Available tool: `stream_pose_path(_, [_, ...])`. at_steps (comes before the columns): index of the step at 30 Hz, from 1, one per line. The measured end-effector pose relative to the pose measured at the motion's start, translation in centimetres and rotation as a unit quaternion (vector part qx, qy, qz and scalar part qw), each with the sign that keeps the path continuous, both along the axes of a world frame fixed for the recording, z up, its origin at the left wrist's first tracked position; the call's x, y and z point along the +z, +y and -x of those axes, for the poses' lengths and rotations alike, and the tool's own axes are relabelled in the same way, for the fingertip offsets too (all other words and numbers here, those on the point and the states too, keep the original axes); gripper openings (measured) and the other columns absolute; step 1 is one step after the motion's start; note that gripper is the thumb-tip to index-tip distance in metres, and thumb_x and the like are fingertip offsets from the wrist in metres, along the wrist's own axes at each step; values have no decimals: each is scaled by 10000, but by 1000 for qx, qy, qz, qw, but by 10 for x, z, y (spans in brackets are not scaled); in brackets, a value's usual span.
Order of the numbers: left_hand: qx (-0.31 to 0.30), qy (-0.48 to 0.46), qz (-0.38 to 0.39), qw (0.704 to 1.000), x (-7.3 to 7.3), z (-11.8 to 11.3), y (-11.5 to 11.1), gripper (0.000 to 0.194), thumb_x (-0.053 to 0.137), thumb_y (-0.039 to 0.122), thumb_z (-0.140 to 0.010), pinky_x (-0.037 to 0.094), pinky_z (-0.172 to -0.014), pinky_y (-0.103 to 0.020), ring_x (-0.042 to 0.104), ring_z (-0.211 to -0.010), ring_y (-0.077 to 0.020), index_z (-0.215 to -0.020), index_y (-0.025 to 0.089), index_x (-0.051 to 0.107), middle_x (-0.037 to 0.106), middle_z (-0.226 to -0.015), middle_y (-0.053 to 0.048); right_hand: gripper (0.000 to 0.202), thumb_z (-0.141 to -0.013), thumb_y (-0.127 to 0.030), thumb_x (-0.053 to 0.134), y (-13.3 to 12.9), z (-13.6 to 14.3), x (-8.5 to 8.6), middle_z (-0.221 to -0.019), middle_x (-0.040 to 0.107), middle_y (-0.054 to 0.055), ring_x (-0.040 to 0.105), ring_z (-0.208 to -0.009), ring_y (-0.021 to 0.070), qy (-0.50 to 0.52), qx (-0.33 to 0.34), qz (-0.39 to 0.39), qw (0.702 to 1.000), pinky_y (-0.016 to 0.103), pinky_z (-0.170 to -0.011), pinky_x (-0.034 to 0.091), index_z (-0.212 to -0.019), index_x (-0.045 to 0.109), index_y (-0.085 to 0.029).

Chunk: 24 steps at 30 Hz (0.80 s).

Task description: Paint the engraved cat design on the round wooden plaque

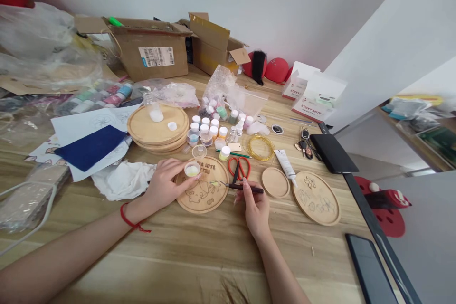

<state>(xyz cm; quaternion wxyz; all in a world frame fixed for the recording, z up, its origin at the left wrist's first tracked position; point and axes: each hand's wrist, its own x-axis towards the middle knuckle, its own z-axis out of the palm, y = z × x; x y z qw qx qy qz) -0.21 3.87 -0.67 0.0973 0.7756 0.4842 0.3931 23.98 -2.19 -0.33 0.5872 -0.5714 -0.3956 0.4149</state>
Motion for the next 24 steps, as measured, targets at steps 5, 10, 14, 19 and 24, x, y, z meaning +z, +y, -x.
stream_pose_path(5, [-1, -2, 0, 1000, 1, 0, 0, 327, 628, 489, -857, 438, -793, -389, 642, -837, -224, -1023, 221, 714, 722, -863, -48, 304, -824, -493, 685, 0, -2, -3, -612, 666, 8, 587, -498, 150, 15, 2, -5, 1000, 284, -472, 499, -841, 676, -190])
stream_pose_path(10, [-2, -2, 4, 1000, 3, -1, 0, 334, 615, 497, -864, 438, -783, -386, 644, -839, -223, -1025, 223, 715, 726, -864, -48, 296, -830, -482, 681, -1, -8, -7, -623, 664, 6, 609, -534, 164, 31, -7, -7, 999, 294, -491, 503, -872, 666, -190])
stream_pose_path(14, [-1, 2, -6, 1000, 2, 0, 0, 326, 624, 486, -862, 434, -774, -385, 645, -830, -221, -1014, 212, 714, 724, -855, -47, 296, -819, -483, 691, -2, -8, -7, -619, 658, 4, 605, -534, 159, 29, -12, -1, 1000, 288, -491, 505, -857, 665, -191])
stream_pose_path(19, [-2, -1, -9, 1000, 2, -1, 0, 318, 633, 476, -859, 435, -781, -385, 646, -828, -221, -1019, 214, 714, 724, -861, -44, 306, -806, -498, 697, -2, -5, -3, -587, 645, 1, 588, -511, 156, 17, -12, 6, 1000, 291, -491, 508, -838, 665, -195])
stream_pose_path(24, [-1, -1, 4, 1000, 3, -1, -1, 318, 627, 486, -859, 436, -790, -383, 643, -837, -221, -1025, 230, 716, 727, -865, -45, 303, -799, -502, 701, -1, -4, -4, -602, 652, 2, 590, -523, 163, 21, -1, 4, 1000, 305, -514, 514, -836, 661, -204])
